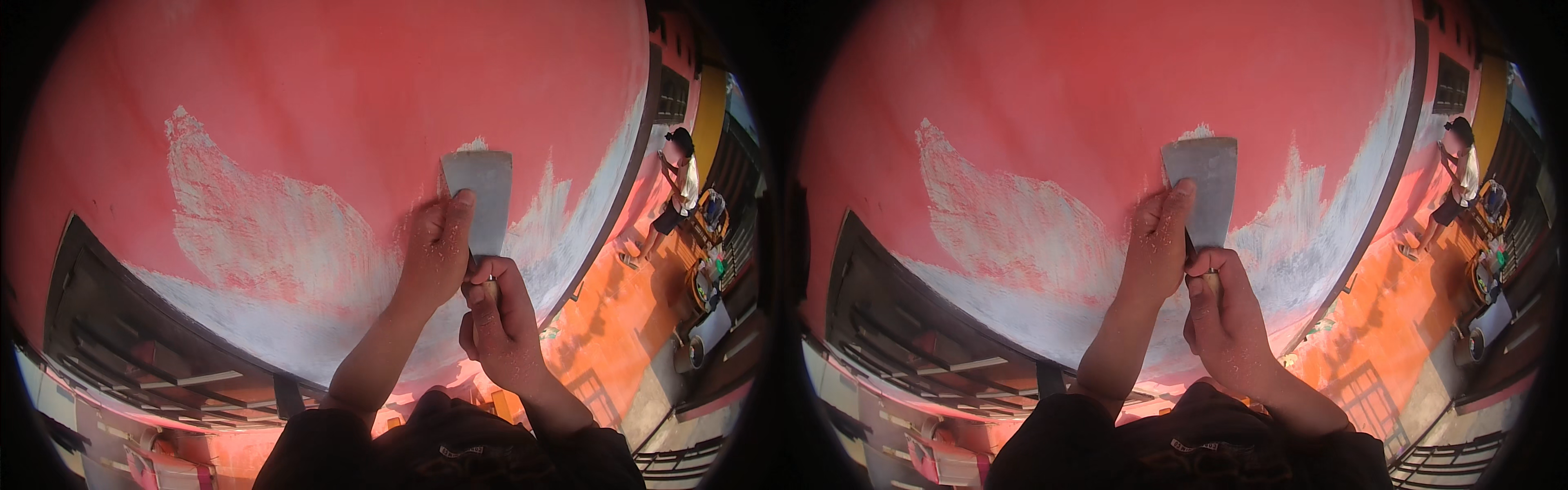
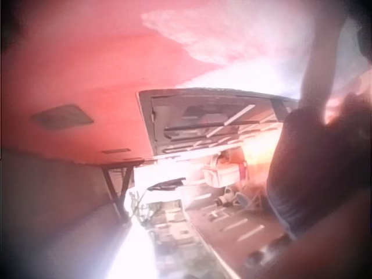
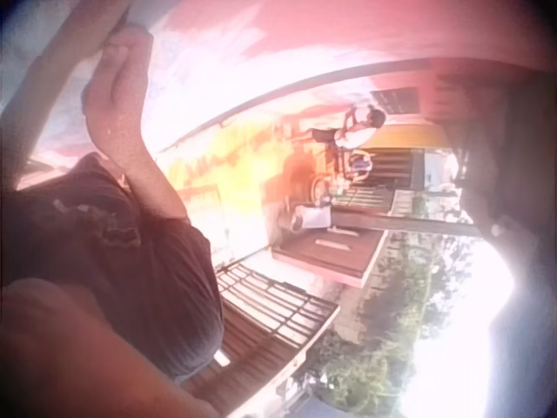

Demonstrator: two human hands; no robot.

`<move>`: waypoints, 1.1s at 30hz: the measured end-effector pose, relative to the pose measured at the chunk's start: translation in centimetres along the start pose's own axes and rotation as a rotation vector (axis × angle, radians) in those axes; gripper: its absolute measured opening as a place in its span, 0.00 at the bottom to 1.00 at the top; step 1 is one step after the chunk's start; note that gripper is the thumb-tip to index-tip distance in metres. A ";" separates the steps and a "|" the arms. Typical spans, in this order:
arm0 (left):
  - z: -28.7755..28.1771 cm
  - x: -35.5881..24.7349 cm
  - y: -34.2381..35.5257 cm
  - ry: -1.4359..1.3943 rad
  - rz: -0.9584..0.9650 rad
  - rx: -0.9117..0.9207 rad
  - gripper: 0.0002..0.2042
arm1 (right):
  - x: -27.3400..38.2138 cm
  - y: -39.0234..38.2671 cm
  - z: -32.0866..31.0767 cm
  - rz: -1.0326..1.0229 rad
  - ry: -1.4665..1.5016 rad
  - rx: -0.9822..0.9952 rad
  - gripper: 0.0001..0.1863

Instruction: The person uses a metal scraper to remove pink paint from a wall, working in small sections and repeatedly scraping the same areas. The camera is head-mounted and shows the hands and tool in close-up throughout.

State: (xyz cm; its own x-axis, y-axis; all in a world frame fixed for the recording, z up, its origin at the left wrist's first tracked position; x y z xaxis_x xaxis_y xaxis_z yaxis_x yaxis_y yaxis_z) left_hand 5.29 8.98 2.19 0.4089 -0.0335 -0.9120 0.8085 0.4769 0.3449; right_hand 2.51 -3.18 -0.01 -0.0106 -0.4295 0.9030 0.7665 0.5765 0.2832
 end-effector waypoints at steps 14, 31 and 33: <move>0.1 1.3 -1.4 0.064 -0.096 -0.045 0.20 | -1.2 -1.3 -0.8 0.041 0.025 0.015 0.08; -0.5 1.4 -1.2 0.133 -0.118 -0.006 0.22 | -1.6 -0.3 -1.9 -0.035 -0.045 0.048 0.20; -1.1 5.3 -3.6 0.097 -0.083 0.084 0.22 | -4.4 -3.0 -4.1 -0.007 -0.097 0.030 0.31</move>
State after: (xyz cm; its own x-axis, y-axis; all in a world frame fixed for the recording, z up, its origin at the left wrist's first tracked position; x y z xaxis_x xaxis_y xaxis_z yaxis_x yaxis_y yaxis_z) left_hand 4.07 8.05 -4.10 0.2999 0.0168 -0.9538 0.8720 0.4006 0.2812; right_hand 2.87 -5.82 -6.19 -0.0786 -0.3653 0.9276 0.7468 0.5948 0.2975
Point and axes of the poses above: each hand's wrist, its own y-axis towards the middle knuckle, its own z-axis out of the palm, x = y × z, the point moved 7 cm from there along y, towards the middle knuckle, and after that the axes turned 7 degrees about -x, right-handed, at the moved point
